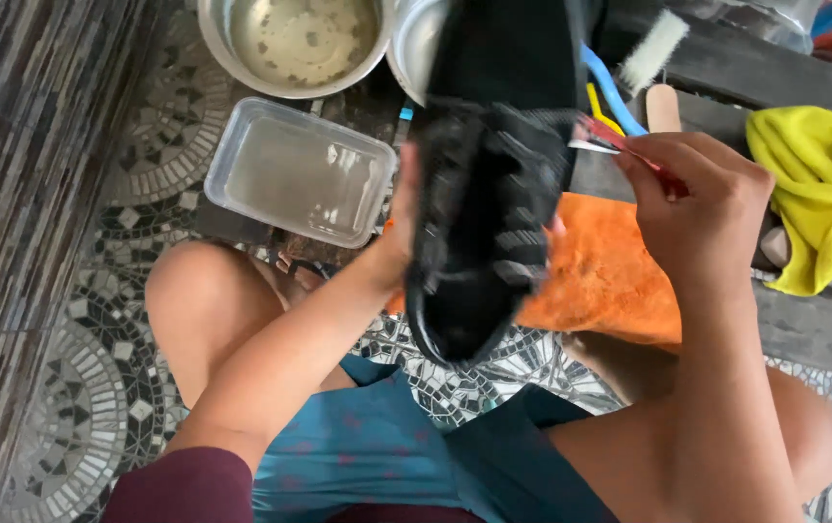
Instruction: The person scrubs a black shoe with a red toothbrush, dipping it into a container of water. They wipe the shoe with a yellow cloth and continue scrubbing the upper and sole areas.
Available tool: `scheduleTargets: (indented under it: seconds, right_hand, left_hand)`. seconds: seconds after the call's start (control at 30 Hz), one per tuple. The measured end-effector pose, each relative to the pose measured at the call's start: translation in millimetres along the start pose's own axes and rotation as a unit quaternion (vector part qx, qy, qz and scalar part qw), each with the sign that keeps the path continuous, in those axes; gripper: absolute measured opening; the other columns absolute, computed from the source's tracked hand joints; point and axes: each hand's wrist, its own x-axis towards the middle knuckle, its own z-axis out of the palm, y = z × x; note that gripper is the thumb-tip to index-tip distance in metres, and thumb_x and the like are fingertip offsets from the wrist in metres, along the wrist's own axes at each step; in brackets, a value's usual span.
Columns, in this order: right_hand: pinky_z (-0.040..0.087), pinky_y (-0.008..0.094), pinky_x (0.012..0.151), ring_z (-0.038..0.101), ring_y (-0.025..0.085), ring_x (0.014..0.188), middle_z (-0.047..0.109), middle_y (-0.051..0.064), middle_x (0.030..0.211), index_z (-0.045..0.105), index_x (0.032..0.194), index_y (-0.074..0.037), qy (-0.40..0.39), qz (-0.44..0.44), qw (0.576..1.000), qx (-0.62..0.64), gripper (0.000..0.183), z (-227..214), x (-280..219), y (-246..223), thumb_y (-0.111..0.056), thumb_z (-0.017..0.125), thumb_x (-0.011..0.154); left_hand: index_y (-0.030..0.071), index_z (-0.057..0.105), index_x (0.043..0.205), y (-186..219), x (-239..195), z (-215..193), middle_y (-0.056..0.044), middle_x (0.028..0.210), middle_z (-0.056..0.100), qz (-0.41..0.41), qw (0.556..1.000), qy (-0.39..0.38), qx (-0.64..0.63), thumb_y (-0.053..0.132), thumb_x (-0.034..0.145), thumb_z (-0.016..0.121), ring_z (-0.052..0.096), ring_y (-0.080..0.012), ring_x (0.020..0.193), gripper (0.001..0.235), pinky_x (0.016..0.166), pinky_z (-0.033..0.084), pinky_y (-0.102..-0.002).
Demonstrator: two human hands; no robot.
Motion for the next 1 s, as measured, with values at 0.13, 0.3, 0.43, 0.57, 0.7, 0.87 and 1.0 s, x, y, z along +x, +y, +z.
scheduleTargets:
  seconds: [0.13, 0.3, 0.43, 0.57, 0.7, 0.87, 1.0]
  right_hand:
    - [0.049, 0.033, 0.072, 0.071, 0.026, 0.086, 0.083, 0.019, 0.106, 0.091, 0.122, 0.011, -0.01, 0.057, 0.998, -0.013, 0.008, -14.9, -17.5, 17.7, 0.014, 0.097, 0.118]
    - [0.058, 0.026, 0.091, 0.073, 0.013, 0.107, 0.082, 0.009, 0.118, 0.085, 0.127, -0.004, -0.088, 0.314, 0.944, 0.05, 0.009, -71.9, -42.0, 26.0, -0.007, 0.09, 0.119]
    - [0.058, 0.027, 0.094, 0.073, 0.015, 0.101, 0.08, 0.013, 0.117, 0.079, 0.127, -0.001, -0.118, 0.37, 0.916, 0.097, 0.014, -94.0, -81.5, 53.7, 0.0, 0.086, 0.114]
    - [0.048, 0.029, 0.079, 0.064, 0.015, 0.082, 0.081, 0.001, 0.104, 0.089, 0.11, -0.011, -0.223, 0.39, 0.893, -0.012, 0.009, -94.7, -87.7, 49.6, -0.012, 0.09, 0.101]
    - [0.045, 0.033, 0.079, 0.067, 0.016, 0.08, 0.078, 0.001, 0.084, 0.09, 0.11, -0.026, -0.261, 0.42, 0.865, -0.091, 0.009, -99.6, -100.5, 53.8, -0.025, 0.089, 0.101]
    - [0.046, 0.025, 0.072, 0.055, 0.01, 0.073, 0.078, 0.011, 0.097, 0.079, 0.125, 0.0, -0.159, 0.385, 0.899, 0.136, 0.012, -120.6, -129.0, 53.2, -0.001, 0.078, 0.113]
    - [0.06, 0.026, 0.08, 0.073, 0.018, 0.075, 0.08, 0.013, 0.094, 0.083, 0.117, 0.002, -0.174, 0.347, 0.916, 0.101, 0.014, -112.5, -82.5, -12.1, 0.001, 0.084, 0.102]
  left_hand:
    - [0.003, 0.055, 0.17, 9.6, 10.7, 11.7, -0.021, 0.171, 0.059, 0.073, 0.995, -0.004, -0.071, 0.082, 0.111, 0.048, 0.055, -0.0404, 0.161, 0.099, 0.144, 0.037, -0.062]
    - [0.002, 0.056, 0.169, 2.3, 19.9, 10.7, -0.019, 0.168, 0.062, 0.154, 0.986, 0.065, -0.011, 0.077, 0.113, 0.051, 0.056, -0.0346, 0.16, 0.094, 0.143, 0.038, -0.054]
    - [0.003, 0.066, 0.159, -2.5, 26.2, 5.3, -0.017, 0.159, 0.068, 0.206, 0.97, 0.123, 0.034, 0.055, 0.123, 0.057, 0.06, -0.034, 0.152, 0.063, 0.134, 0.043, -0.053]
    - [0.006, 0.065, 0.16, -13.5, 24.4, -8.4, -0.014, 0.161, 0.067, 0.209, 0.968, 0.103, 0.092, 0.058, 0.127, 0.045, 0.058, -0.0319, 0.155, 0.065, 0.137, 0.042, -0.052]
    - [0.002, 0.056, 0.171, -8.8, 34.6, 14.5, -0.023, 0.172, 0.059, 0.138, 0.988, 0.012, 0.07, 0.08, 0.113, 0.041, 0.054, -0.0408, 0.165, 0.098, 0.146, 0.041, -0.062]
    - [0.005, 0.065, 0.161, -30.9, 17.0, -53.0, -0.013, 0.164, 0.066, 0.24, 0.928, 0.093, 0.268, 0.084, 0.11, 0.034, 0.058, -0.0305, 0.16, 0.098, 0.143, 0.045, -0.053]
    - [0.007, 0.044, 0.179, -16.1, 37.1, -7.4, -0.012, 0.185, 0.048, 0.182, 0.957, -0.022, 0.226, 0.088, 0.101, 0.048, 0.045, -0.0308, 0.178, 0.113, 0.159, 0.035, -0.055]
